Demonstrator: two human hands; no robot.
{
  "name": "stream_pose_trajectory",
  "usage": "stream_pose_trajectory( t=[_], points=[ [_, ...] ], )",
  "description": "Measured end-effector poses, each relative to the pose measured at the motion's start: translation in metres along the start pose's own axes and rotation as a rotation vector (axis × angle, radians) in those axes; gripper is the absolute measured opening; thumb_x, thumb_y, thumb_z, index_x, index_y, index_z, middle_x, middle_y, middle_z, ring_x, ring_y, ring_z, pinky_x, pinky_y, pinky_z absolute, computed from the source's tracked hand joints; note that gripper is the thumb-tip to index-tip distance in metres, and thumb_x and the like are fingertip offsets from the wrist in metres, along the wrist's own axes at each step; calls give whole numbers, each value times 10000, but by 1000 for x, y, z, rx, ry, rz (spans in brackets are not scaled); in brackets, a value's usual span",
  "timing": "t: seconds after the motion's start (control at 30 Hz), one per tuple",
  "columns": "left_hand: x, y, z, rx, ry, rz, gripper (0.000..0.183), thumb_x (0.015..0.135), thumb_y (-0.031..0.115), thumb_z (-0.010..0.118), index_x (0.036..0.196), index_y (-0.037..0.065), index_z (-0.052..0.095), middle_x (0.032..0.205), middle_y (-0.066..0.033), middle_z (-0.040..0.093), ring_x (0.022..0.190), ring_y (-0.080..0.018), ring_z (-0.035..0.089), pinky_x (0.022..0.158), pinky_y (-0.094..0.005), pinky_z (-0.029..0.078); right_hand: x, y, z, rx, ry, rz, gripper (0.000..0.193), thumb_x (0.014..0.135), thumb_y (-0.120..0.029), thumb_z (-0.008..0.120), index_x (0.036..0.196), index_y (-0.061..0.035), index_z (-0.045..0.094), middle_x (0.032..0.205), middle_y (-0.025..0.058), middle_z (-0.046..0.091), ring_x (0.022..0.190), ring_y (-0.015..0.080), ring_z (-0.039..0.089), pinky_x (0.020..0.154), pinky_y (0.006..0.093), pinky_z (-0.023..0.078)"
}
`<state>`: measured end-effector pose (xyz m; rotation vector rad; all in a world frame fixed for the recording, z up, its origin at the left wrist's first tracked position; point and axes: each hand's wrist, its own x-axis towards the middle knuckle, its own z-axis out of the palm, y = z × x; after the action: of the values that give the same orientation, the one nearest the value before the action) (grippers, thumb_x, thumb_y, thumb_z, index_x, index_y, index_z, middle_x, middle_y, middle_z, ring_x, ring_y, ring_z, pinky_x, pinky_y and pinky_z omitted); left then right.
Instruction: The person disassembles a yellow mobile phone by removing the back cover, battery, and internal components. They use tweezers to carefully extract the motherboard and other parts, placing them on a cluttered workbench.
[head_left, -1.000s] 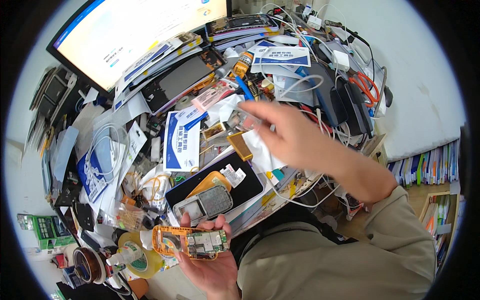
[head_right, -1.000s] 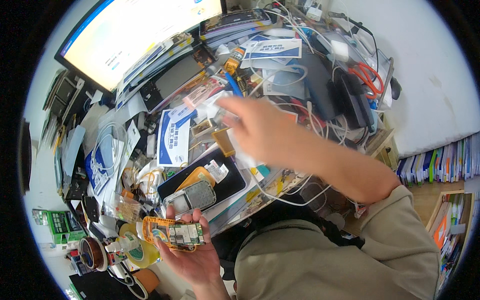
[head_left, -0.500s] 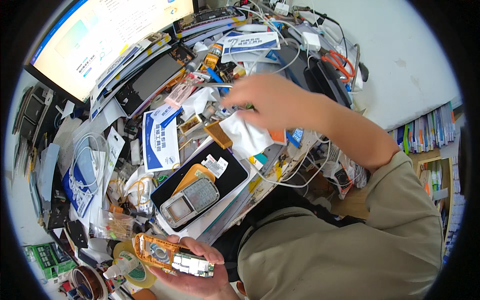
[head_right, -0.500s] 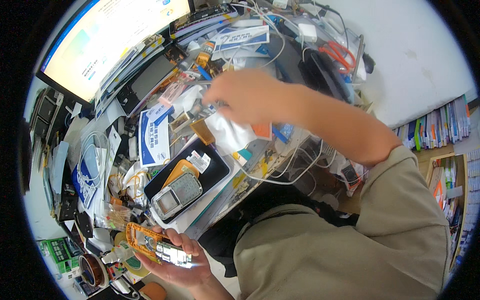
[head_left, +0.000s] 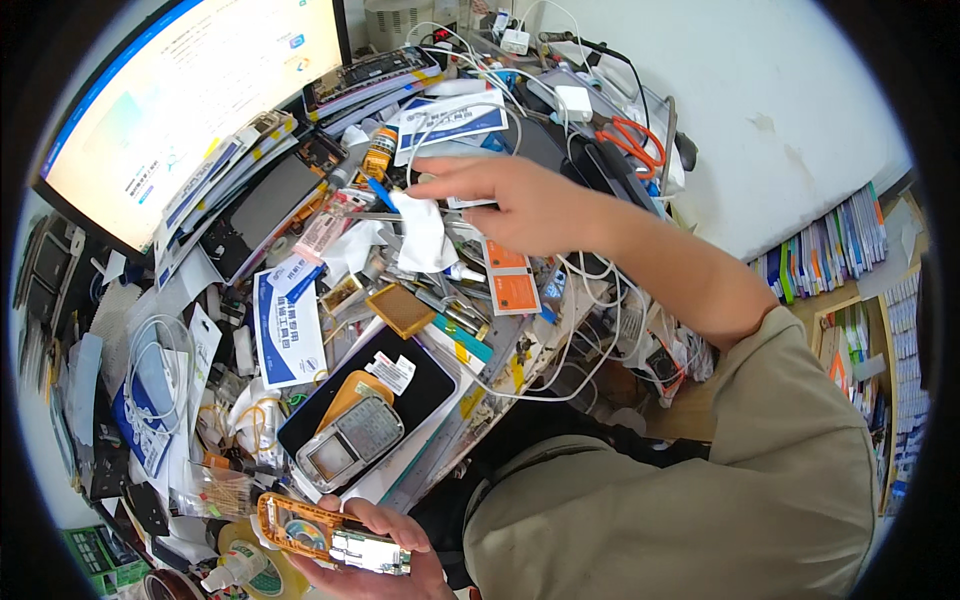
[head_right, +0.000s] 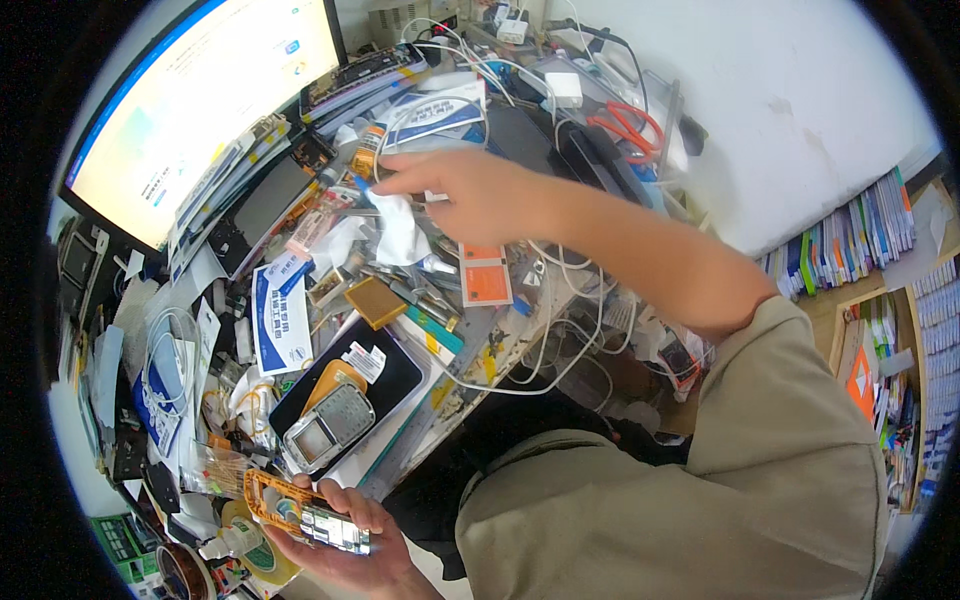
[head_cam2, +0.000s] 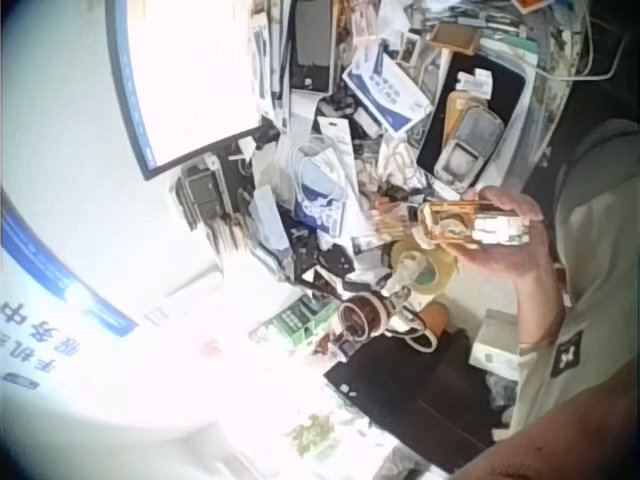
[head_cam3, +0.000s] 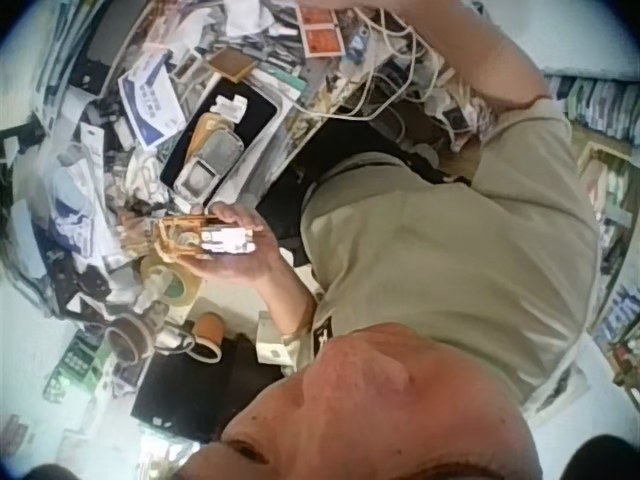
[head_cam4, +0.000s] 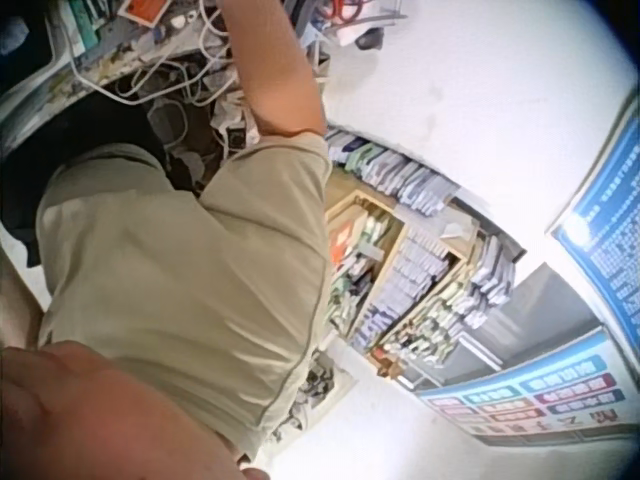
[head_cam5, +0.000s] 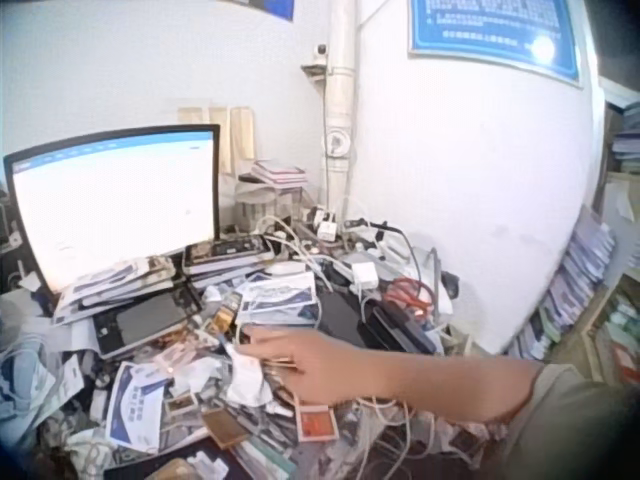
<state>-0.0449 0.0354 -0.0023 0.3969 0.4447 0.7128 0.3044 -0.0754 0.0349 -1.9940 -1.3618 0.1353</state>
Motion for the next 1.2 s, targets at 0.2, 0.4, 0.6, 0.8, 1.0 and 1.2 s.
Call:
stream_pose_trajectory(
  t=[0.2, 0.4, 0.6, 0.8, 1.0, 1.2],
  points=[
    [5, -3, 12, 81, 125, 85, 666, 994, 683, 446, 1120, 51, 613, 755, -108, 611, 544, -205, 550, 458, -319, 491, -56, -30, -34, -208, -79, 234, 190, 912, -140, 682, 1066, -29, 677, 763, 127, 707, 649, 243, 684, 591, 375, 509],
    [11, -18, 26, 207, 174, 150, 570, 1039, 607, 432, 1180, 67, 550, 751, -65, 580, 502, -110, 527, 395, -222, 428, -108, -34, -10, -182, -269, 532, 334, 877, -337, 746, 941, -20, 663, 819, 178, 693, 788, 379, 681, 714, 458, 523],
    [13, -22, 37, 196, 153, 93, 576, 1036, 605, 432, 1183, 58, 539, 756, -80, 574, 491, -161, 534, 390, -261, 438, -105, -34, -30, -233, -263, 512, 283, 889, -288, 711, 863, -9, 673, 793, 179, 690, 740, 393, 663, 670, 461, 508],
    [20, -25, 35, 167, 113, 100, 638, 1032, 643, 390, 1205, 49, 547, 734, -101, 569, 469, -177, 532, 378, -283, 445, -93, -41, -76, 202, 289, 421, 193, 981, -167, 638, 990, -3, 739, 721, 85, 695, 590, 127, 657, 534, 243, 501],
    [26, -22, 40, 21, 36, 33, 727, 1037, 663, 328, 1215, -2, 561, 745, -142, 590, 502, -243, 580, 394, -329, 503, -71, -56, -62, 692, 407, 327, 273, 1072, -242, 507, 1010, -1, 622, 776, 92, 695, 495, 90, 582, 420, 186, 409],
    [30, -15, 35, 1, 54, -10, 926, 974, 797, 182, 1227, 3, 585, 725, -174, 635, 450, -284, 570, 416, -374, 502, -70, -71, -10, 1193, 153, 296, 268, 1072, -218, 483, 1241, -11, 494, 806, 84, 652, 668, 99, 629, 539, 194, 472]
  ],
)
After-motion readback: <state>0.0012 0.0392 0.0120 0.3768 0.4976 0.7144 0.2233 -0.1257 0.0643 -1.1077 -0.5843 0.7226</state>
